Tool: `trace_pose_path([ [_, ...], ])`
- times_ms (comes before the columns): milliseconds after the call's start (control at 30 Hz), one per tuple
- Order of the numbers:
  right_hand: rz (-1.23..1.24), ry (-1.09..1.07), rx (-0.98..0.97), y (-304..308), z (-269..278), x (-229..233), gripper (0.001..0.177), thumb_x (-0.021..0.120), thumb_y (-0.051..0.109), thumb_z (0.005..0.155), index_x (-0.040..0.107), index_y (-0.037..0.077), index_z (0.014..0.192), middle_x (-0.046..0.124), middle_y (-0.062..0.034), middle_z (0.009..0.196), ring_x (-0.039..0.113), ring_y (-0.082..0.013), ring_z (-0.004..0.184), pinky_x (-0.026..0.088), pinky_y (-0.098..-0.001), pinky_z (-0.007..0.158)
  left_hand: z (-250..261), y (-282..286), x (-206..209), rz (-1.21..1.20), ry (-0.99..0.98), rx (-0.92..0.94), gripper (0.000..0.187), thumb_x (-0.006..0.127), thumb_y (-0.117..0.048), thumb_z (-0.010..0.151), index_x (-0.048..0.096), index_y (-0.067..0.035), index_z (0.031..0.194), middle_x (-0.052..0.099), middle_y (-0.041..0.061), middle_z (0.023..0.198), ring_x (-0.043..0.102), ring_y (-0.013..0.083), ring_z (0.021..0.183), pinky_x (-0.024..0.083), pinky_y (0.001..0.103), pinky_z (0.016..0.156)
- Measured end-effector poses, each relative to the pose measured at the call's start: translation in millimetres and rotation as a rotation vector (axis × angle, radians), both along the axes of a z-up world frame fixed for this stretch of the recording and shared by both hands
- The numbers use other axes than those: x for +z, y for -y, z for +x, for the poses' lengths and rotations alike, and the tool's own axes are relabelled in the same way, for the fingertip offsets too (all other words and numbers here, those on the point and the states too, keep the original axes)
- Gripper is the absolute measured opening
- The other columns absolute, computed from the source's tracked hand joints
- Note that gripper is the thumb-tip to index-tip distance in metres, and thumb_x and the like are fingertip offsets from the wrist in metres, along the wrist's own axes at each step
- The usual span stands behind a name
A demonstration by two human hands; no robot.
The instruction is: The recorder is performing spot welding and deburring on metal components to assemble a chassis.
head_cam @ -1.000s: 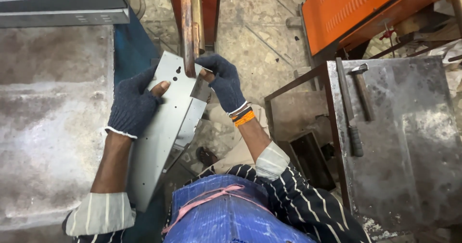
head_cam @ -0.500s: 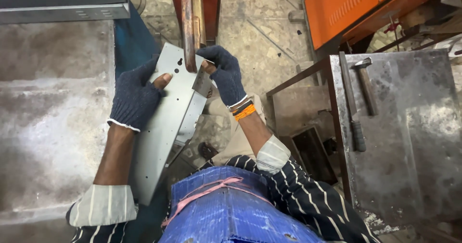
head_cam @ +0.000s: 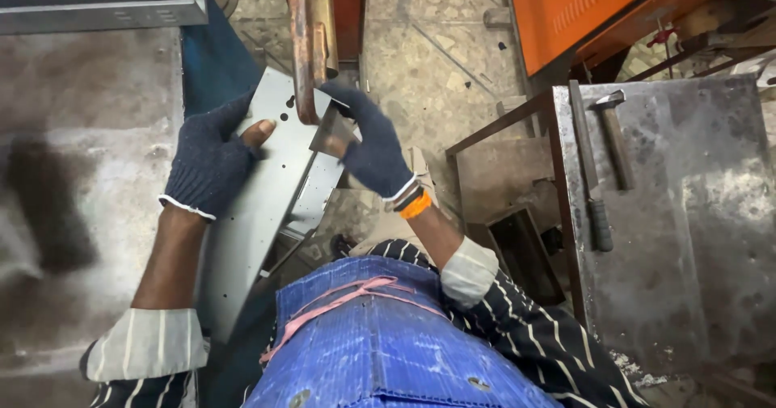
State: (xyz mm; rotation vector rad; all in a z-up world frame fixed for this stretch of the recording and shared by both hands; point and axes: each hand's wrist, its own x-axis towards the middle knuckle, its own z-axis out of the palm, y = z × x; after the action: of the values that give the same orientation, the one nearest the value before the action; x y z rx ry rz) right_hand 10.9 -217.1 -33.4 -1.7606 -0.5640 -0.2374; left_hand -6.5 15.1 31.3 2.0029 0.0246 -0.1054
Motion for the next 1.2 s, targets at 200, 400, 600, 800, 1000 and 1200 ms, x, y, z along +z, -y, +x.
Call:
trace_pose_path([
  [200, 0.133, 0.015, -0.242, -43, -9, -33, 0.074, 0.085, 0.011, 0.08, 0.048, 0.011, 0.145, 0.062, -0.0104, 0.135, 0.064, -0.022, 0.128, 0.053, -0.0345, 0.112, 10, -4, 7, 0.157, -0.022, -0.054, 0.05, 0.072, -0.029, 0.094, 0.067, -0.001, 0.135, 0.078, 0.017, 0.101, 0.068, 0.0166, 0.08, 0.055, 0.035, 0.079],
  [400, -0.008, 0.009, -0.347, -40, -11, -19, 0.07, 0.081, 0.006, 0.075, 0.053, 0.008, 0.14, 0.066, -0.0124, 0.126, 0.069, -0.0252, 0.117, 0.057, -0.0363, 0.102, 14, -13, -10, 0.165, 0.051, -0.082, 0.051, 0.073, -0.029, 0.097, 0.064, 0.002, 0.135, 0.076, 0.019, 0.104, 0.07, 0.0155, 0.081, 0.056, 0.034, 0.079],
  [600, 0.024, -0.017, -0.325, -38, -8, -14, 0.07, 0.079, 0.005, 0.075, 0.053, 0.008, 0.14, 0.067, -0.0108, 0.12, 0.071, -0.0244, 0.114, 0.057, -0.0357, 0.102, 13, -5, 5, 0.083, 0.008, -0.069, 0.05, 0.07, -0.029, 0.095, 0.066, -0.001, 0.136, 0.077, 0.016, 0.1, 0.067, 0.0136, 0.073, 0.057, 0.033, 0.07],
  [800, 0.068, -0.064, -0.263, -37, -11, -1, 0.072, 0.083, 0.008, 0.074, 0.054, 0.01, 0.14, 0.069, -0.0108, 0.122, 0.071, -0.0221, 0.114, 0.057, -0.0341, 0.098, 14, -10, -1, 0.118, 0.082, -0.103, 0.049, 0.071, -0.028, 0.097, 0.065, 0.0, 0.136, 0.077, 0.016, 0.104, 0.069, 0.0138, 0.083, 0.056, 0.034, 0.077],
  [1000, 0.05, 0.022, -0.286, -35, -8, -14, 0.072, 0.081, 0.009, 0.075, 0.053, 0.009, 0.141, 0.069, -0.0104, 0.125, 0.071, -0.0231, 0.114, 0.057, -0.0348, 0.1, 16, -10, -2, 0.141, 0.122, -0.13, 0.045, 0.069, -0.025, 0.097, 0.065, 0.001, 0.134, 0.077, 0.018, 0.103, 0.069, 0.0136, 0.087, 0.055, 0.034, 0.081],
  [1200, -0.221, 0.416, -0.321, -27, -9, 14, 0.055, 0.084, 0.009, 0.068, 0.054, 0.018, 0.113, 0.061, -0.0226, 0.128, 0.065, -0.0329, 0.111, 0.053, -0.0376, 0.096, 14, -11, -8, 0.053, 0.156, -0.134, 0.044, 0.068, -0.021, 0.097, 0.065, 0.001, 0.136, 0.076, 0.011, 0.107, 0.067, 0.0094, 0.092, 0.054, 0.031, 0.082],
])
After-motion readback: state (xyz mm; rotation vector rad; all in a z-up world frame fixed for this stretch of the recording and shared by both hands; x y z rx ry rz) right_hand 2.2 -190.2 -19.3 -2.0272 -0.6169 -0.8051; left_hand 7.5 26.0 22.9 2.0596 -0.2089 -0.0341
